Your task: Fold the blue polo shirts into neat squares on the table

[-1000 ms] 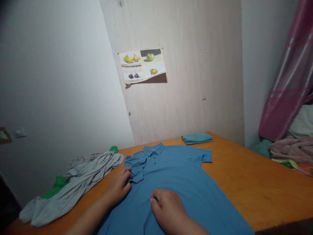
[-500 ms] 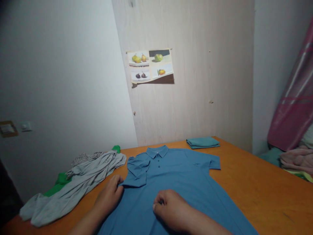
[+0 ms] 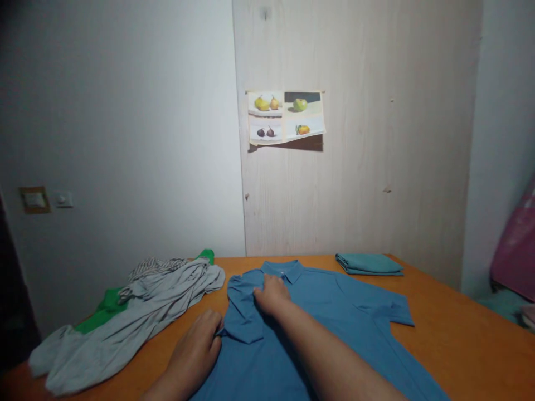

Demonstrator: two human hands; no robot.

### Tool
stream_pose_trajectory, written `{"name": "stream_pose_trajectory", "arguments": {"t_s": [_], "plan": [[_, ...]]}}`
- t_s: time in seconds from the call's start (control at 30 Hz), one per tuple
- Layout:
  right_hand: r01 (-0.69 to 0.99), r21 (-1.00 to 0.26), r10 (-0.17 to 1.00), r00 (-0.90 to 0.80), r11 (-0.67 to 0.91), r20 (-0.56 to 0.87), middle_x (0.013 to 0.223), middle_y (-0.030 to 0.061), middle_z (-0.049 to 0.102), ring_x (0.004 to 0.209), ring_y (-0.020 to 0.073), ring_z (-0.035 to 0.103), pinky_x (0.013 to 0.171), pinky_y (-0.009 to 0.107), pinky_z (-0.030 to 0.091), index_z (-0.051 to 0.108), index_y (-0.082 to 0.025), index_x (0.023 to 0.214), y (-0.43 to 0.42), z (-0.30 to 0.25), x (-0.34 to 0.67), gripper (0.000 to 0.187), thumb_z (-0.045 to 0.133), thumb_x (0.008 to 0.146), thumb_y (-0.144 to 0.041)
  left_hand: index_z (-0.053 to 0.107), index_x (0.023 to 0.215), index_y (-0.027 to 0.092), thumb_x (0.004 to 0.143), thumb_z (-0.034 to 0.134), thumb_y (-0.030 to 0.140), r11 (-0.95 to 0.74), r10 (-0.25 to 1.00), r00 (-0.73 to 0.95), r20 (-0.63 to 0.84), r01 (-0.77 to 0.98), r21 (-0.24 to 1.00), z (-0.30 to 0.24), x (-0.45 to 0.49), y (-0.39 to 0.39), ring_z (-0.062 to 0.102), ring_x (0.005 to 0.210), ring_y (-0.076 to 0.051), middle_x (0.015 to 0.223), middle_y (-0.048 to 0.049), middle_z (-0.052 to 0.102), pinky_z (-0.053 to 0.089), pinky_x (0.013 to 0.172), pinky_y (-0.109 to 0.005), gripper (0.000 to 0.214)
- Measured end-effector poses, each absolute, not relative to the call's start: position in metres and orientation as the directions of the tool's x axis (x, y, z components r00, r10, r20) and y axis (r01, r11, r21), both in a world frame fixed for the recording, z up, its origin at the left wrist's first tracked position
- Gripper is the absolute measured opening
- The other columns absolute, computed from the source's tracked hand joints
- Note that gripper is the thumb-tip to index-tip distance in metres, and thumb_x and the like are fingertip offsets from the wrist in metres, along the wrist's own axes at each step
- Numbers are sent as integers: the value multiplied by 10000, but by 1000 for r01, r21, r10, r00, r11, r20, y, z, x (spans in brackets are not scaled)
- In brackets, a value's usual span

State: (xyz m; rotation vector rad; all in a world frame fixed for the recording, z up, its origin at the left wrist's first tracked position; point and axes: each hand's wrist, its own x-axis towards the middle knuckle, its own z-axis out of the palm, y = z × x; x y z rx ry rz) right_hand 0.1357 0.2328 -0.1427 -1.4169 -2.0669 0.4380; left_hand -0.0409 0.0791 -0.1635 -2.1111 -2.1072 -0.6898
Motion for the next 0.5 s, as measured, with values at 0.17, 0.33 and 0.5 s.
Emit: {"name": "stream_pose_trajectory", "arguments": {"t_s": [0.17, 0.33, 0.5], "plan": [[698, -541, 883, -368, 469, 292, 805, 90, 686, 832, 243, 636, 755, 327, 444, 641, -187, 719, 243, -132, 101, 47, 671, 744, -215, 482, 866, 235, 735, 465, 64, -10, 946, -74, 315, 967, 256, -161, -38, 79, 512, 978, -207, 986, -36, 558, 358, 810, -305, 216], [606, -631, 872, -273, 484, 407, 847, 25, 653, 746, 147, 581, 654, 226, 419, 578, -215, 927, 263, -113, 100, 178, 426, 941, -307, 507, 926, 235, 771, 475, 88, 11, 956, -87, 282, 966, 258, -157, -34, 76, 509, 1037, -215, 1047, -47, 561, 368, 863, -317, 216], [723, -613, 933, -128, 320, 335, 737, 61, 612, 672, 174, 562, 624, 271, 414, 546, -200, 806, 277, -122, 139, 170, 414, 912, -225, 502, 898, 237, 740, 494, 85, -1, 953, -80, 291, 963, 269, -154, -31, 74, 510, 1014, -235, 1038, -51, 556, 385, 824, -338, 220]]}}
